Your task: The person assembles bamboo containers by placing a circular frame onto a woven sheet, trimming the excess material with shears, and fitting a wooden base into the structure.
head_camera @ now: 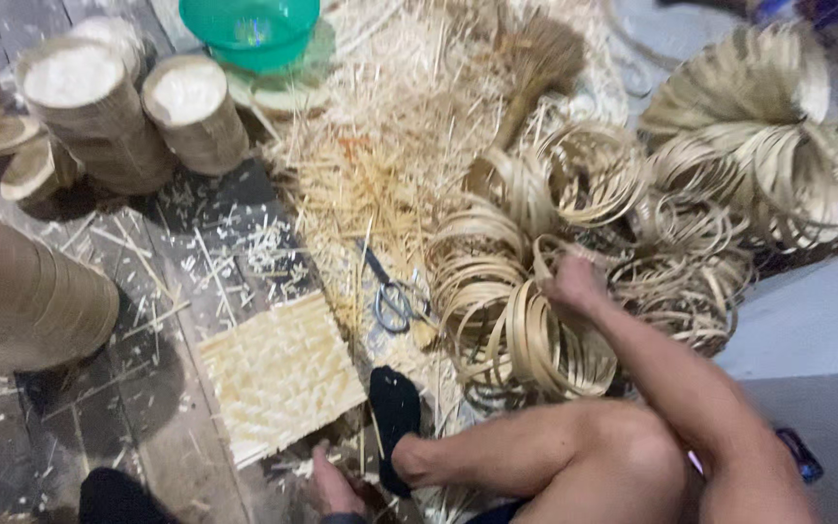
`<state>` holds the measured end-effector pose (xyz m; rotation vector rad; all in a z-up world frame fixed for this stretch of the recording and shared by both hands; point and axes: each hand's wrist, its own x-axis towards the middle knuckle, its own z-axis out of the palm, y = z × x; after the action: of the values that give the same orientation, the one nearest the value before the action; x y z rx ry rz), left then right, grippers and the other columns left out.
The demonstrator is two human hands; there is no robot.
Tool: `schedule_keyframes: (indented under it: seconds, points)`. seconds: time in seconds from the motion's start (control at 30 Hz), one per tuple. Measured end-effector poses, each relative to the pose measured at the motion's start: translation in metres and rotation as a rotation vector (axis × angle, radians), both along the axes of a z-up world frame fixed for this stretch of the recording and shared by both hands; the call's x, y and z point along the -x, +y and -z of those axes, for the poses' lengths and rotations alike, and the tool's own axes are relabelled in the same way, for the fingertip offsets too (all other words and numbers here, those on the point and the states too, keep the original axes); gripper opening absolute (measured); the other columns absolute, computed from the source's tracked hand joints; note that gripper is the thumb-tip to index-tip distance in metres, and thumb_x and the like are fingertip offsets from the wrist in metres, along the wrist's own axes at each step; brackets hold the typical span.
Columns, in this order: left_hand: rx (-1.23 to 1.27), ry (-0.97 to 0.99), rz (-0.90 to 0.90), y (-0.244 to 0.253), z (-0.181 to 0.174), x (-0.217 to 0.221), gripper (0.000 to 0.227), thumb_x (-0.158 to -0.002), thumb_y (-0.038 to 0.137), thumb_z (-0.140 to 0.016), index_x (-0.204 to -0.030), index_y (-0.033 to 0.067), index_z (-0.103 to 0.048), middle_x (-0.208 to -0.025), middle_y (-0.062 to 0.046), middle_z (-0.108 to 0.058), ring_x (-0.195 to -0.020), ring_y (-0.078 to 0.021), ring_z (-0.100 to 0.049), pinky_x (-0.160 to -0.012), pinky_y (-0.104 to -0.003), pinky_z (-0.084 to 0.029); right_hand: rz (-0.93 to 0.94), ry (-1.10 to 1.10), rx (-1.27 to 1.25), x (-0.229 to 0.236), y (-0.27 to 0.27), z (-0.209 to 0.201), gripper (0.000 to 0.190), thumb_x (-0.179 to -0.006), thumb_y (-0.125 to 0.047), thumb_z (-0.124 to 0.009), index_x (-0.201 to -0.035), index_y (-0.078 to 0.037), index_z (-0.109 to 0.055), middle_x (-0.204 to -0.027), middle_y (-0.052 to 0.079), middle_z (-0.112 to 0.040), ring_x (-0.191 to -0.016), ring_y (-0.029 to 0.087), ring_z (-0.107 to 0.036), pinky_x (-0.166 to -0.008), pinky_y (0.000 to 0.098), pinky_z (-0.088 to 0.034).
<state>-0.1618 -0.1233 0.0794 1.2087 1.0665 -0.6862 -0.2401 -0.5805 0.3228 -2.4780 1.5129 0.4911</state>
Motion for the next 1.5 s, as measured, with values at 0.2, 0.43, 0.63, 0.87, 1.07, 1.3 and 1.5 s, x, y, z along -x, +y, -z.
schedule_keyframes:
  seconds: [0.2, 0.43, 0.63, 0.87, 1.07, 1.3, 1.5]
  points:
    - [0.014, -0.776, 0.739, -0.042, -0.071, -0.035, 0.034, -0.099, 0.038, -0.058, -0.104, 0.0051, -0.062, -0.081, -0.012, -0.062, -0.065, -0.0224, -0.059, -0.052, -0.032, -0.048, -0.304, -0.092, 0.008, -0.024, 0.047, -0.070, 0.024, -0.092, -0.039, -0.069, -0.108, -0.023, -0.076, -0.089, 0.002, -0.073, -0.078, 0.019, -0.069, -0.078, 0.0423, -0.061]
    - [0.632, -0.356, 0.517, -0.040, -0.248, -0.177, 0.054, -0.096, 0.047, -0.048, -0.124, 0.0021, -0.060, -0.086, -0.004, -0.070, -0.075, -0.0139, -0.062, -0.058, -0.024, -0.052, -1.572, -0.493, 0.034, -0.066, 0.192, -0.108, 0.009, -0.086, -0.021, -0.071, -0.084, -0.013, -0.075, -0.092, 0.005, -0.070, -0.096, 0.022, -0.068, -0.091, 0.0377, -0.057]
    - [0.479, -0.503, 0.582, -0.014, -0.287, -0.175, 0.047, -0.097, 0.038, -0.061, -0.121, -0.0022, -0.067, -0.054, 0.008, -0.030, -0.044, -0.0070, -0.025, -0.039, -0.025, -0.019, -1.531, -0.860, 0.220, -0.112, 0.241, -0.123, 0.037, -0.090, -0.036, -0.074, -0.107, -0.004, -0.072, -0.092, 0.011, -0.067, -0.089, 0.024, -0.064, -0.083, 0.0397, -0.055]
    - [0.668, -0.385, 0.412, 0.013, -0.285, -0.126, 0.034, -0.098, 0.034, -0.063, -0.109, 0.0025, -0.064, -0.051, 0.007, -0.031, -0.040, -0.0060, -0.026, -0.036, -0.025, -0.018, -1.197, -0.969, 0.063, -0.149, 0.256, -0.102, 0.022, -0.097, -0.030, -0.072, -0.098, -0.008, -0.071, -0.085, 0.007, -0.063, -0.068, 0.019, -0.064, -0.055, 0.0331, -0.054]
    - [0.660, -0.399, 0.445, 0.025, -0.269, -0.137, 0.023, -0.097, 0.022, -0.063, -0.106, 0.0006, -0.064, -0.076, -0.002, -0.057, -0.055, -0.0056, -0.043, -0.042, -0.019, -0.031, -1.481, -0.932, 0.085, -0.153, 0.277, -0.081, 0.009, -0.095, -0.016, -0.069, -0.095, -0.007, -0.070, -0.088, 0.006, -0.062, -0.076, 0.017, -0.065, -0.058, 0.0276, -0.054]
    - [0.583, -0.374, 0.511, 0.032, -0.268, -0.141, 0.040, -0.097, 0.043, -0.056, -0.093, 0.0044, -0.065, -0.073, -0.002, -0.057, -0.051, -0.0103, -0.045, -0.042, -0.025, -0.037, -1.495, -0.932, 0.092, -0.162, 0.297, -0.080, 0.033, -0.096, -0.031, -0.077, -0.079, -0.006, -0.064, -0.076, 0.003, -0.060, -0.068, 0.016, -0.060, -0.051, 0.0275, -0.051]
    - [0.464, -0.299, 0.678, 0.025, -0.283, -0.140, 0.070, -0.096, 0.078, -0.033, -0.059, 0.0187, -0.034, -0.049, 0.006, -0.027, -0.038, -0.0092, -0.021, -0.036, -0.027, -0.013, -1.509, -0.890, 0.149, -0.156, 0.325, -0.068, 0.030, -0.095, -0.027, -0.071, -0.077, -0.005, -0.059, -0.079, 0.005, -0.058, -0.071, 0.015, -0.058, -0.051, 0.0283, -0.050]
